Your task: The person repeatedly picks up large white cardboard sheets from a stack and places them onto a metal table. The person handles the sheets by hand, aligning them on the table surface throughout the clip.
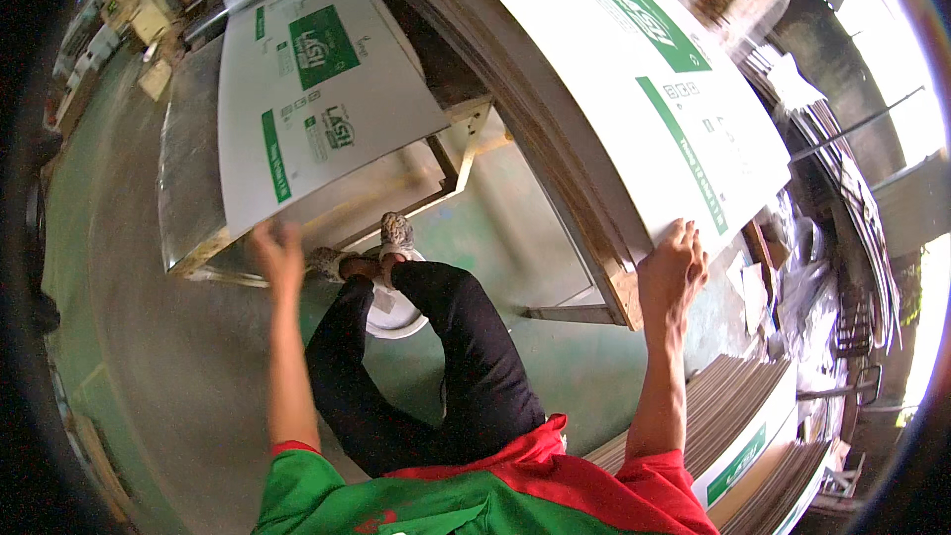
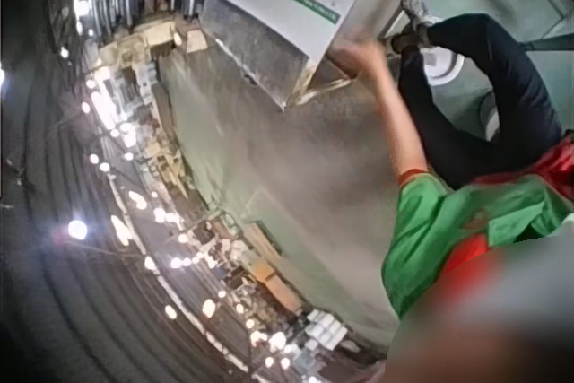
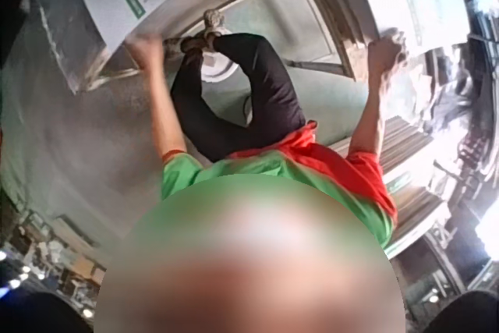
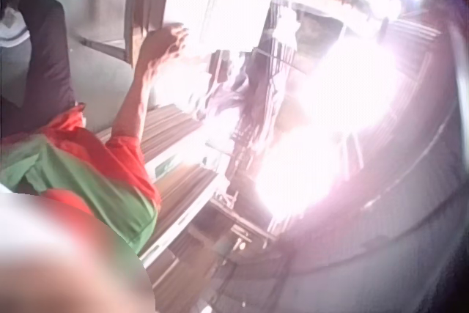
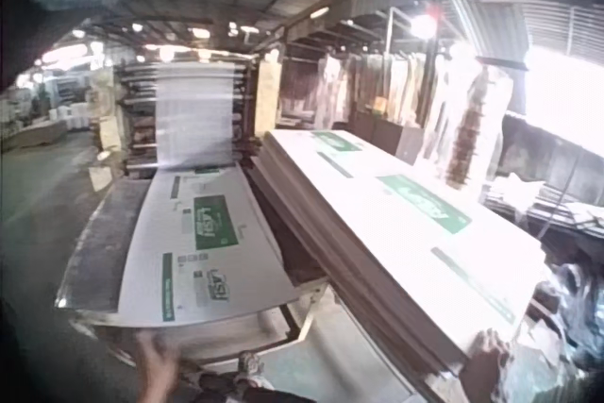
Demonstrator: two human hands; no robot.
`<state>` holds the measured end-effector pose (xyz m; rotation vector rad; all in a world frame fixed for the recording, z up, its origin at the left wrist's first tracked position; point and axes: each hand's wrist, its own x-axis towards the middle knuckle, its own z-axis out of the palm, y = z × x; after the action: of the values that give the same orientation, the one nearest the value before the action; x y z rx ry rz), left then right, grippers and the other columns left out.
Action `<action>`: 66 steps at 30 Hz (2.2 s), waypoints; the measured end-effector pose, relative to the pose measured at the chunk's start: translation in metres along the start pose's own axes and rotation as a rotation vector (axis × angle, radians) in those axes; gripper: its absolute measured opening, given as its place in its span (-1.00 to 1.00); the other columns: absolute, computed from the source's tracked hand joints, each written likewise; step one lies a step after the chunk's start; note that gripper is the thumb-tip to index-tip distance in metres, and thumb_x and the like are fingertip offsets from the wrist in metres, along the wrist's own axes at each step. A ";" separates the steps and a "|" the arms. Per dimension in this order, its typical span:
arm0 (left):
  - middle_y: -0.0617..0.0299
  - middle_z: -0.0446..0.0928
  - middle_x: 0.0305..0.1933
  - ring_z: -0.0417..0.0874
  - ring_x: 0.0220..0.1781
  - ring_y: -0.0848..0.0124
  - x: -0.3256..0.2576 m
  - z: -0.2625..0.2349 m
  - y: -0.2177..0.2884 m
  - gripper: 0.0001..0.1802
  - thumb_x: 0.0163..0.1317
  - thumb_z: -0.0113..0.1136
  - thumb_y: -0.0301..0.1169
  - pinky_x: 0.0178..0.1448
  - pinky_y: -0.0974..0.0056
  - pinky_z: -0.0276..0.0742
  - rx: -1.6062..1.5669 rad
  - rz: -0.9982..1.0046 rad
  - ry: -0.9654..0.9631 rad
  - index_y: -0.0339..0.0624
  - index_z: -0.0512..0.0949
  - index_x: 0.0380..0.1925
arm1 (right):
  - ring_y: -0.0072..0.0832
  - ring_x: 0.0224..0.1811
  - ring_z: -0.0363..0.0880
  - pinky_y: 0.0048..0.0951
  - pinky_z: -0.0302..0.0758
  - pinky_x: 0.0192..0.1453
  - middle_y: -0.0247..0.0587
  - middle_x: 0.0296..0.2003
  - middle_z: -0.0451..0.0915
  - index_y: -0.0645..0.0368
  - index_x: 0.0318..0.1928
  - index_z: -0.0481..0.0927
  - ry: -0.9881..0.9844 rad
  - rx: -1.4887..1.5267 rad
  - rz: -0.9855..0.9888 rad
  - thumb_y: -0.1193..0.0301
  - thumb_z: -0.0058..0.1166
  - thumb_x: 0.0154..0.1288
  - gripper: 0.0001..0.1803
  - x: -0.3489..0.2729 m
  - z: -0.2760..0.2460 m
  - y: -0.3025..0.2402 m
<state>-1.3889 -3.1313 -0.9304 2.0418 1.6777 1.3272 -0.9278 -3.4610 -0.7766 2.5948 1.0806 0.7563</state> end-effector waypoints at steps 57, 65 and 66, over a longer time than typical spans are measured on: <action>0.11 0.64 -0.33 0.64 -0.35 0.42 -0.261 -0.316 0.078 -0.48 0.27 0.31 -0.09 -0.32 0.27 0.58 -0.216 -1.022 -0.239 -0.39 0.58 -0.05 | -0.40 0.22 0.51 -0.42 0.40 0.32 -0.03 0.21 0.57 0.34 0.29 0.48 -0.724 1.621 0.396 0.31 0.05 0.46 -0.51 -0.173 -0.035 -0.040; 0.29 0.47 -0.56 0.42 -0.71 0.51 -0.165 -0.190 0.005 -0.47 0.23 0.33 0.05 -0.77 0.36 0.22 -0.296 -1.138 -0.286 -0.28 0.57 -0.22 | -0.24 -0.13 0.72 -0.30 0.60 -0.02 -0.02 -0.11 0.74 0.19 0.14 0.65 -0.337 1.415 0.023 0.26 0.03 0.47 -0.62 -0.057 0.096 -0.141; 0.29 0.47 -0.57 0.42 -0.71 0.51 -0.156 -0.179 -0.005 -0.46 0.22 0.33 0.05 -0.77 0.36 0.21 -0.319 -1.103 -0.241 -0.28 0.57 -0.22 | -0.23 -0.12 0.72 -0.28 0.60 -0.01 -0.02 -0.12 0.74 0.19 0.14 0.64 -0.421 1.414 0.028 0.24 0.03 0.46 -0.61 -0.045 0.102 -0.154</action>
<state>-1.5153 -3.3309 -0.9085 0.7716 1.8337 0.8087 -0.9912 -3.3864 -0.9395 3.4545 1.7891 -0.9492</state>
